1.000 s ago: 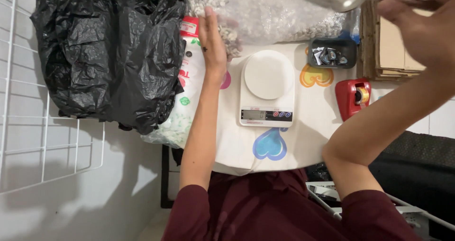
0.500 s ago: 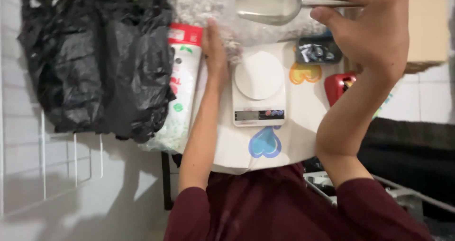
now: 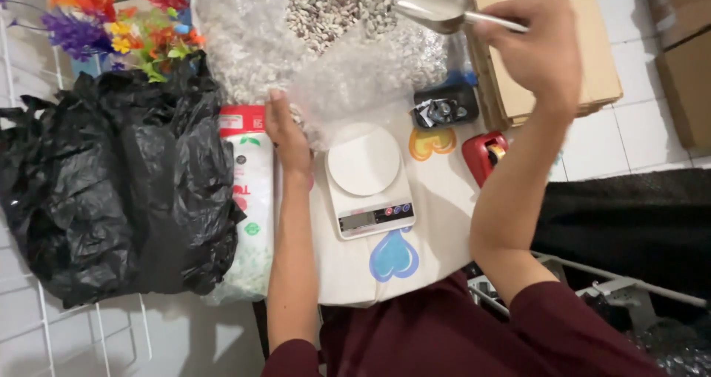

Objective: Weighing and bagging small lead fishing sinkers using a digital scale and a scoop.

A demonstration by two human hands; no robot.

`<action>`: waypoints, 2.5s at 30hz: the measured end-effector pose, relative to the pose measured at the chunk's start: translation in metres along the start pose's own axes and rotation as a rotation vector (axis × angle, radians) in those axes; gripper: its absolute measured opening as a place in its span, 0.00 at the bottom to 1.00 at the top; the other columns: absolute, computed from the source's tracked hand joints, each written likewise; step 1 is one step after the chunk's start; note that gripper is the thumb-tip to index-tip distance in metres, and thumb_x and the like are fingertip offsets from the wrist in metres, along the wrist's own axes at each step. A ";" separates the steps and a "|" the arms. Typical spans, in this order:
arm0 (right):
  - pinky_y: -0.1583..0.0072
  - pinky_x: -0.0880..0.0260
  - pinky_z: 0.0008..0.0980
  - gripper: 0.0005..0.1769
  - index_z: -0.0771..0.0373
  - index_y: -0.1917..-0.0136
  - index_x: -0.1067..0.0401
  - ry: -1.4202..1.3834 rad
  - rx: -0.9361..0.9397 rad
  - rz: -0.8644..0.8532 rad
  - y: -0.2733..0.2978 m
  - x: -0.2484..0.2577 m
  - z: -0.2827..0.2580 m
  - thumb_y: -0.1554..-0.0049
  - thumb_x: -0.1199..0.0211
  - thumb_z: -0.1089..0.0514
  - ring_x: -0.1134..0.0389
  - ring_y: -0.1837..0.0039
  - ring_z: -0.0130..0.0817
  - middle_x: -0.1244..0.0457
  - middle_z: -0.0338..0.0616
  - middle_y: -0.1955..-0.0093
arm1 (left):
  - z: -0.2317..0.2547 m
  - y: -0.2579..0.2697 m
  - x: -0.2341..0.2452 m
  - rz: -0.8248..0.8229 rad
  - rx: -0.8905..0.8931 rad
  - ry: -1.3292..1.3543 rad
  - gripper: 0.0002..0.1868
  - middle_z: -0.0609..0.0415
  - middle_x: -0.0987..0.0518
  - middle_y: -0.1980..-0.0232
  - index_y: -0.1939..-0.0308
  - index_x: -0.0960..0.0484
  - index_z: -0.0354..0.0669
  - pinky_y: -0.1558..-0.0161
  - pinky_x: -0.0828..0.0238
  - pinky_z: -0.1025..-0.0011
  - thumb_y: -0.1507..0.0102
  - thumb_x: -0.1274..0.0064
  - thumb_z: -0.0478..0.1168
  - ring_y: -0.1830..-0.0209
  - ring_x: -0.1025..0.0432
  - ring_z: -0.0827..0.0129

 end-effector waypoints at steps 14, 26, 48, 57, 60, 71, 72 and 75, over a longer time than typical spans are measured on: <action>0.43 0.35 0.44 0.11 0.66 0.42 0.25 -0.115 0.190 -0.196 -0.039 -0.158 0.012 0.37 0.42 0.63 0.31 0.42 0.47 0.30 0.51 0.43 | -0.004 -0.006 0.000 0.011 0.095 0.141 0.22 0.46 0.21 0.44 0.47 0.21 0.37 0.36 0.31 0.66 0.29 0.59 0.52 0.40 0.29 0.63; 0.34 0.54 0.59 0.21 0.58 0.29 0.30 0.000 0.255 -0.098 -0.007 -0.091 -0.060 0.35 0.39 0.59 0.39 0.32 0.54 0.36 0.50 0.36 | 0.018 0.003 -0.015 -0.060 0.173 0.380 0.25 0.39 0.19 0.43 0.43 0.22 0.34 0.40 0.25 0.61 0.29 0.62 0.52 0.41 0.24 0.54; 0.58 0.42 0.24 0.09 0.58 0.61 0.22 -0.644 0.136 0.152 0.125 -0.115 -0.033 0.41 0.29 0.54 0.40 0.59 0.22 0.34 0.35 0.62 | 0.019 0.090 -0.067 -0.641 0.416 0.943 0.20 0.45 0.26 0.48 0.43 0.28 0.37 0.43 0.32 0.62 0.40 0.50 0.27 0.46 0.30 0.55; 0.53 0.27 0.29 0.04 0.65 0.56 0.19 -0.442 0.335 0.227 0.129 -0.059 -0.023 0.45 0.24 0.64 0.28 0.55 0.32 0.29 0.43 0.58 | 0.075 0.100 -0.065 -0.870 0.176 -0.141 0.24 0.60 0.32 0.67 0.63 0.36 0.48 0.63 0.42 0.70 0.43 0.30 0.45 0.65 0.38 0.74; 0.56 0.22 0.27 0.04 0.65 0.52 0.19 -0.385 0.477 0.186 0.130 -0.064 -0.024 0.42 0.28 0.67 0.24 0.55 0.35 0.28 0.46 0.56 | 0.089 0.103 -0.067 -0.986 0.108 -0.449 0.24 0.61 0.31 0.62 0.63 0.29 0.51 0.57 0.47 0.71 0.49 0.28 0.51 0.60 0.39 0.74; 0.46 0.27 0.24 0.18 0.66 0.42 0.24 -0.635 0.153 -0.247 0.114 -0.106 -0.035 0.45 0.26 0.61 0.31 0.48 0.28 0.32 0.42 0.49 | 0.063 0.079 -0.054 -0.732 0.158 -0.162 0.18 0.54 0.19 0.71 0.65 0.17 0.41 0.73 0.23 0.78 0.55 0.26 0.33 0.74 0.25 0.75; 0.45 0.25 0.25 0.19 0.66 0.42 0.23 -0.644 0.107 -0.232 0.112 -0.109 -0.034 0.46 0.26 0.61 0.30 0.47 0.29 0.30 0.44 0.48 | 0.067 0.078 -0.053 -0.727 0.103 -0.125 0.14 0.56 0.18 0.72 0.68 0.15 0.41 0.75 0.24 0.80 0.55 0.27 0.31 0.74 0.25 0.77; 0.47 0.26 0.22 0.20 0.66 0.44 0.21 -0.656 0.031 -0.184 0.106 -0.123 -0.021 0.48 0.24 0.59 0.31 0.49 0.24 0.28 0.43 0.50 | 0.048 0.066 -0.049 -0.665 0.050 -0.104 0.13 0.58 0.19 0.75 0.71 0.14 0.42 0.79 0.30 0.81 0.56 0.25 0.31 0.80 0.29 0.78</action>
Point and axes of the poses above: each hand's wrist, its own y-axis away from the middle knuckle, its own x-axis out of the back of the hand, z = x × y, the point moved 5 cm from there along -y, towards the middle knuckle
